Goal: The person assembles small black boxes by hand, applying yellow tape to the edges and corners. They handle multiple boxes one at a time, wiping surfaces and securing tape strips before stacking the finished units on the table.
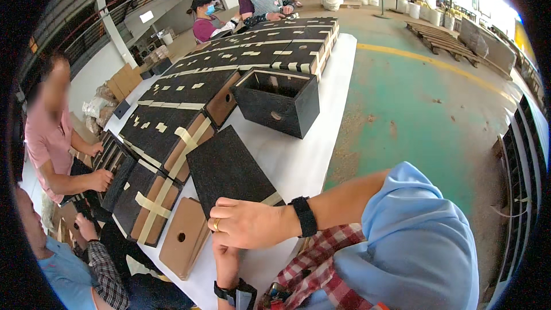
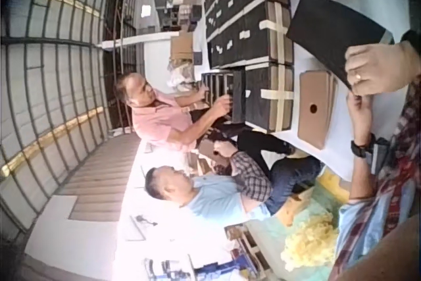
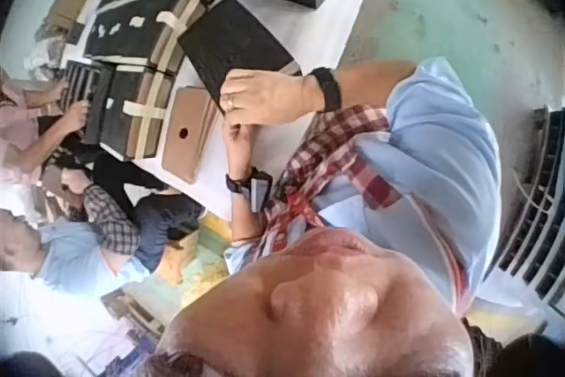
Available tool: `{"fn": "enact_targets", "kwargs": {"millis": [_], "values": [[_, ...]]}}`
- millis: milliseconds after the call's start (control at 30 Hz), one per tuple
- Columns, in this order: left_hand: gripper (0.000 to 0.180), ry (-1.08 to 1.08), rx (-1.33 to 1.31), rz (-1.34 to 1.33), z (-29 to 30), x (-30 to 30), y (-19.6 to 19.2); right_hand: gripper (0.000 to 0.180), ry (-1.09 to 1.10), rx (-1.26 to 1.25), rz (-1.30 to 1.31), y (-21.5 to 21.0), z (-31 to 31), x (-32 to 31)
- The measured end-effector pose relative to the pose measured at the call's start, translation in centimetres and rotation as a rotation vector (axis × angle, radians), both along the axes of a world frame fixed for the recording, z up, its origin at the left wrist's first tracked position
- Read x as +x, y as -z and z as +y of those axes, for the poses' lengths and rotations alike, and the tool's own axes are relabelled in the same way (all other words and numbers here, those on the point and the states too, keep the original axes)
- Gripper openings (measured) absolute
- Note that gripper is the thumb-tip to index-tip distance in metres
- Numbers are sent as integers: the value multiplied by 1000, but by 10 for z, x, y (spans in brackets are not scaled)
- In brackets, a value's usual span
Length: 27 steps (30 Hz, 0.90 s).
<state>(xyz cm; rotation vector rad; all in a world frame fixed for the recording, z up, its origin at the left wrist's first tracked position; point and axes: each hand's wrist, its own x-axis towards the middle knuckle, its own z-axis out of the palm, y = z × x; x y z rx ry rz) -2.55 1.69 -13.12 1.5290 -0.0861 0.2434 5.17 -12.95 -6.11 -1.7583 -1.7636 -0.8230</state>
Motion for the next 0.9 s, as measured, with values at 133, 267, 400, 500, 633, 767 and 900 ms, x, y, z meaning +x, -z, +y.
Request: {"fn": "enact_targets", "kwargs": {"millis": [133,267,400,500,633,767,900], "values": [[3,16,-29,20,-6,-1,-10,10,-14,-54,-79,-8,-1,3],[3,54,6,32,-1,-2,-4,10,-62,-185,-148,-19,-4,7],[5,136,47,7,3,1,4,11,-146,-145,-145,-23,-6,11],[8,191,54,1,6,2,7,10,-152,-208,-109,-26,-13,10],[15,211,-37,25,6,1,11,10,-167,-211,27,-28,-23,9],[21,129,-88,75,2,-3,3,10,-138,-83,308,-36,-45,7],[23,107,-39,72,1,-4,2,14,-14,-75,564,-41,-69,-1]]}}
